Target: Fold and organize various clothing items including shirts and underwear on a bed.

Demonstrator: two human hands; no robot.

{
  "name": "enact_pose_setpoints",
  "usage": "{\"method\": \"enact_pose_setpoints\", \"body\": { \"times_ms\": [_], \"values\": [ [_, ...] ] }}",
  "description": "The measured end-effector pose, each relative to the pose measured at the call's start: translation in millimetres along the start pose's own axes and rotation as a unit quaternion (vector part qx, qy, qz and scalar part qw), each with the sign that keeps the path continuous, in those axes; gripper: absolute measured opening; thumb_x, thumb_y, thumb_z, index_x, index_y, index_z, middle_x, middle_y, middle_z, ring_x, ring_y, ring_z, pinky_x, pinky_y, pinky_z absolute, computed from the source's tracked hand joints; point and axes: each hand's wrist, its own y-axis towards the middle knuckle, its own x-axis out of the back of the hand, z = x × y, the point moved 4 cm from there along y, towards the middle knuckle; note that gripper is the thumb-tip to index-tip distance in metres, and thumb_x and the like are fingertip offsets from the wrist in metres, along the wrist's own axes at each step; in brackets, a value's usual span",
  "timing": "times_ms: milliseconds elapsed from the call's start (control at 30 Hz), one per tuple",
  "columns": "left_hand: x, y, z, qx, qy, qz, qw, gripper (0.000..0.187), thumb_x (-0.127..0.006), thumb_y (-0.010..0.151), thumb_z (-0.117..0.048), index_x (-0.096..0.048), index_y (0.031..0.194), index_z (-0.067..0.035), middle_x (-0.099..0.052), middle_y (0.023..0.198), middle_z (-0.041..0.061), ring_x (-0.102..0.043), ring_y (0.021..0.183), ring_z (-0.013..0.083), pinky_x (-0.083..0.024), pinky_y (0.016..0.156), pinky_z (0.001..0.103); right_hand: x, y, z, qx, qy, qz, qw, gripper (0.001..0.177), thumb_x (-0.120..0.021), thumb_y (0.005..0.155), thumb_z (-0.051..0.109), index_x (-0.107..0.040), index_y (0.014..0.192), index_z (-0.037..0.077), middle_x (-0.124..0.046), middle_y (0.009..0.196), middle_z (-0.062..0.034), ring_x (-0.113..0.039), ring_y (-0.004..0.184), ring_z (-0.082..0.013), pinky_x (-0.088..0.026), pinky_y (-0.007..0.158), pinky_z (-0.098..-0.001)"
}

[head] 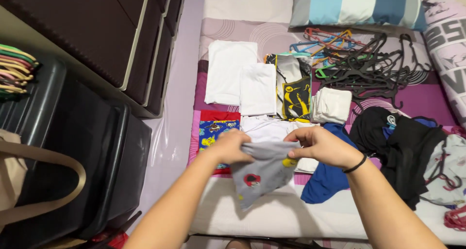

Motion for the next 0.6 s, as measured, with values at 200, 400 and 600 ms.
{"method": "enact_pose_setpoints", "body": {
  "times_ms": [200, 400, 600],
  "values": [
    [23, 4, 95, 0.074, -0.04, -0.036, 0.996, 0.047, -0.085, 0.068, -0.03, -0.072, 0.11, -0.012, -0.075, 0.102, 0.015, -0.072, 0.099, 0.0321, -0.055, 0.088, 0.042, 0, 90, -65, -0.003, -0.153, -0.095, 0.984, 0.025, -0.08, 0.082, 0.011, -0.077, 0.104, 0.0, -0.075, 0.086, -0.0054, -0.067, 0.081, -0.0141, -0.055, 0.076, -0.0294],
    [37, -1, 122, 0.153, -0.011, -0.102, 0.983, 0.038, -0.082, 0.073, -0.022, -0.069, 0.107, -0.012, -0.075, 0.102, 0.011, -0.07, 0.102, 0.0313, -0.051, 0.093, 0.045, -28, 157, -60, 0.041, -0.047, -0.068, 0.996, 0.027, -0.072, 0.082, 0.01, -0.072, 0.109, 0.004, -0.072, 0.1, -0.0051, -0.065, 0.094, -0.0143, -0.052, 0.085, -0.027],
    [27, -24, 95, 0.057, -0.009, -0.164, 0.985, 0.029, -0.083, 0.073, -0.026, -0.076, 0.098, -0.013, -0.067, 0.124, 0.011, -0.057, 0.124, 0.0325, -0.042, 0.107, 0.045, -33, 137, -25, 0.092, 0.041, 0.053, 0.993, 0.015, -0.058, 0.082, 0.005, -0.062, 0.096, 0.002, -0.072, 0.129, -0.0118, -0.064, 0.112, -0.0152, -0.05, 0.089, -0.0276]
  ]
}}
